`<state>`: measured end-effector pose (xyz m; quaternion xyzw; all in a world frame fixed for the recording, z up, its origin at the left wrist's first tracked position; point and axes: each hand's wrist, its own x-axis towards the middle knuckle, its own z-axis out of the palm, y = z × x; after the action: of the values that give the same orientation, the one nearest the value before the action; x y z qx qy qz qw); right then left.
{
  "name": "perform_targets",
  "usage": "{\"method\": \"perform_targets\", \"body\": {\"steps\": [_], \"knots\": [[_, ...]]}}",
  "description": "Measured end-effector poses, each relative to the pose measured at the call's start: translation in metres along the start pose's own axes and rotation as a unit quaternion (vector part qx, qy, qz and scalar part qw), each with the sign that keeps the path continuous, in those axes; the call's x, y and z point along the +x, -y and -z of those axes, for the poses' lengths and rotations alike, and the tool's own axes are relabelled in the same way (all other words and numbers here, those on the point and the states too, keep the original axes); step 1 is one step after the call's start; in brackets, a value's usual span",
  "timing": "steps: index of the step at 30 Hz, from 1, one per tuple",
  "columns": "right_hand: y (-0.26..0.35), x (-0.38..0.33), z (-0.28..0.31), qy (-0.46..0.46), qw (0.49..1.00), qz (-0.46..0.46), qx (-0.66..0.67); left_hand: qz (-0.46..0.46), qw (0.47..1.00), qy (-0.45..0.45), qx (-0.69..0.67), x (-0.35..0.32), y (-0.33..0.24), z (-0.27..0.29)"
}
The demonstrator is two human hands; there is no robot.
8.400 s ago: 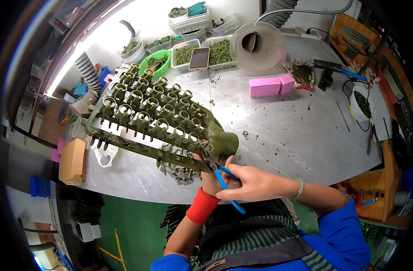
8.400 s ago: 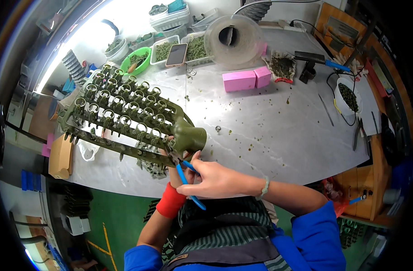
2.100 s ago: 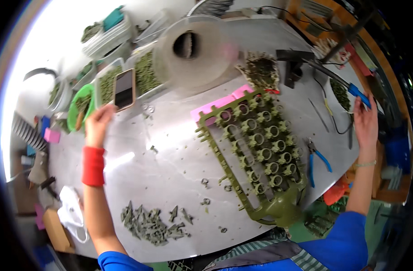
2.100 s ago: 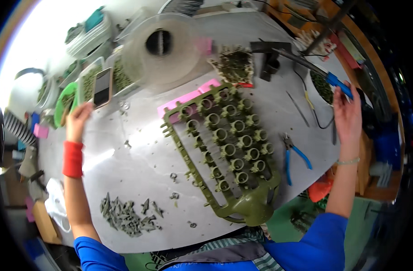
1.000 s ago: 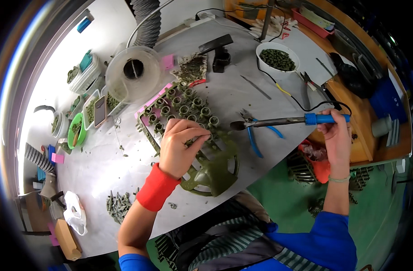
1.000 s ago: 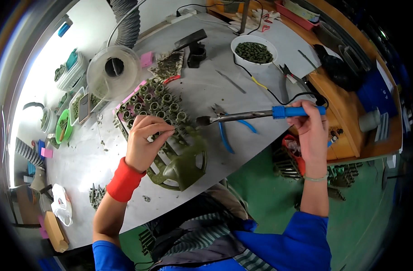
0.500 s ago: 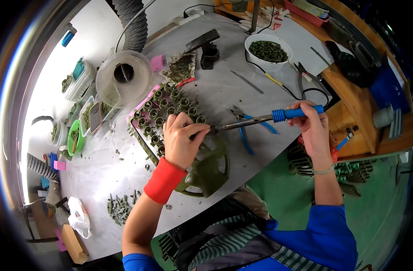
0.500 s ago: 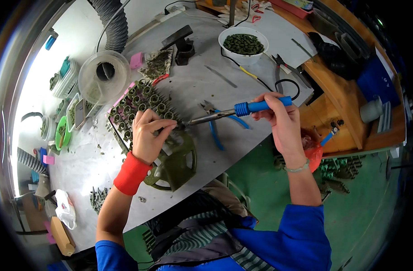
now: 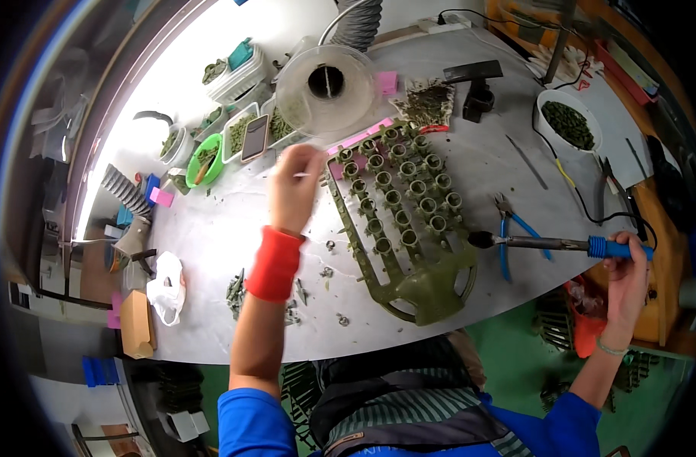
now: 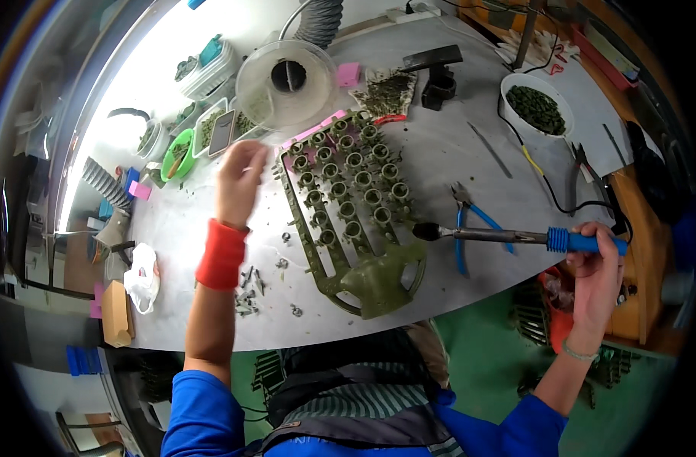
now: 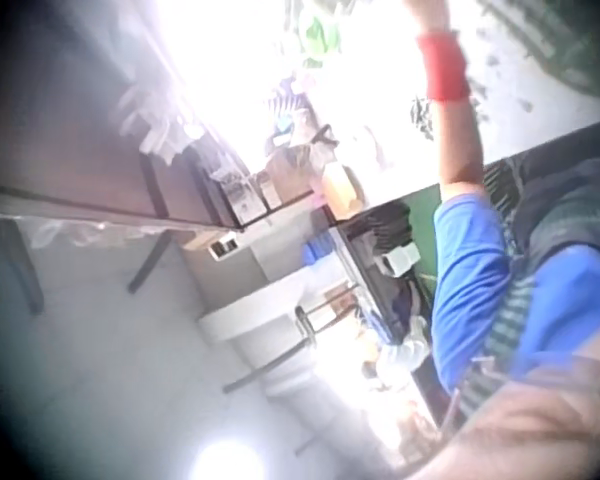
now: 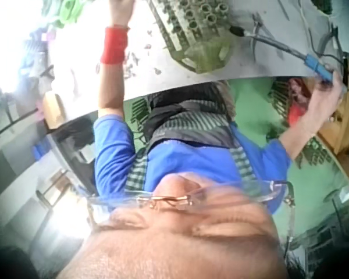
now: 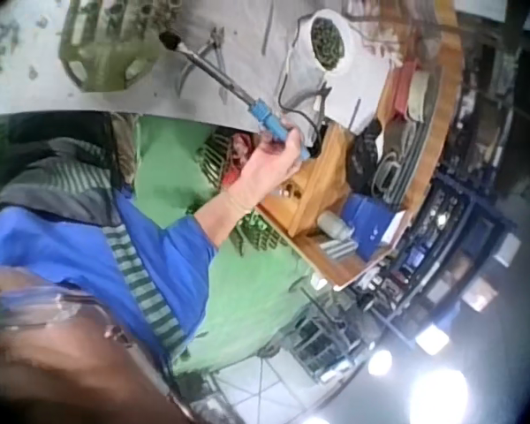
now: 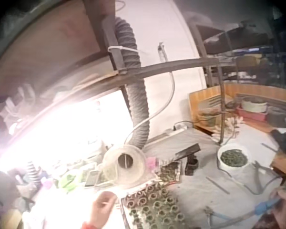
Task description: The person uses shears to trim excess plastic from a green frame, then uses a soldering iron to melt and attach small plastic leaf clusters to the frame before placing it among others on the floor.
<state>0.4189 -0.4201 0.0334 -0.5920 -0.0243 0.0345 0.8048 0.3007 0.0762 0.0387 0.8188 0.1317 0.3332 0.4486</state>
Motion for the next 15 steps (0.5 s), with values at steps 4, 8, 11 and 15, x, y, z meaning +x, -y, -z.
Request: {"method": "perform_targets", "body": {"steps": [4, 8, 11, 15], "knots": [[0.001, 0.001, -0.007, 0.012, 1.0, -0.006, 0.018, 0.043, 0.934, 0.03, 0.354, -0.001, 0.094, 0.112], [0.004, -0.004, -0.009, -0.001, 1.0, -0.009, 0.014, 0.022, 0.91, 0.061, 0.409, -0.026, 0.122, 0.12], [0.012, -0.008, -0.007, 0.02, 1.0, -0.008, 0.003, 0.038, 0.934, 0.077, 0.346, -0.041, 0.128, 0.111], [0.018, -0.014, -0.007, 0.001, 1.0, 0.006, -0.021, -0.018, 0.928, 0.087, 0.361, -0.055, 0.142, 0.111]]}}
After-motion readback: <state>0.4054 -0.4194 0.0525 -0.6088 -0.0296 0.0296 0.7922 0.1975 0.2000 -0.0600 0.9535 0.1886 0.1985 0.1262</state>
